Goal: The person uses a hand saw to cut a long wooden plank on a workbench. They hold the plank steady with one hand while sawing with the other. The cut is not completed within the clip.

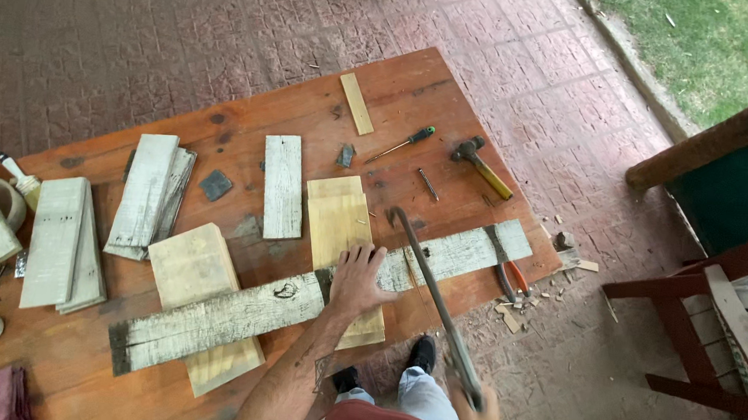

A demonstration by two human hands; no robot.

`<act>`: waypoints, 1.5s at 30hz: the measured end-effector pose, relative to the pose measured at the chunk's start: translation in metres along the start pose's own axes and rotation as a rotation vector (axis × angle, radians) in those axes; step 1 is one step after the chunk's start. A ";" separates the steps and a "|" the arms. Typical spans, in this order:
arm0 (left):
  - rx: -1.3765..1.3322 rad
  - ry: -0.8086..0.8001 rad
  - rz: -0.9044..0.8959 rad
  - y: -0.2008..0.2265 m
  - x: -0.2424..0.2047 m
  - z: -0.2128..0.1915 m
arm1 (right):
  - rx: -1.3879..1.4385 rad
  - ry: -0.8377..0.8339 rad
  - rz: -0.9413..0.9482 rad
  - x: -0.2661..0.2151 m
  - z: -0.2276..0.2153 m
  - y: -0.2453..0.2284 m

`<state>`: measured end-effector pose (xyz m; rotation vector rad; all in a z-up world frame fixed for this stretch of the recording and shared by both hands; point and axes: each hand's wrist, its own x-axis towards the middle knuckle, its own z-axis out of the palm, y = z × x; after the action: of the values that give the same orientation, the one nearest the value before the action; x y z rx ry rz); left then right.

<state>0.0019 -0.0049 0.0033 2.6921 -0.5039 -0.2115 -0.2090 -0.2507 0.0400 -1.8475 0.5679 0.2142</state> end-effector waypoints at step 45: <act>0.078 0.086 0.048 0.004 -0.001 -0.003 | 0.025 -0.054 -0.077 0.007 -0.016 -0.002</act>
<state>0.0004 -0.0072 0.0073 2.7475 -0.5607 -0.0631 -0.2043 -0.2674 0.0444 -1.8298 0.4598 0.2036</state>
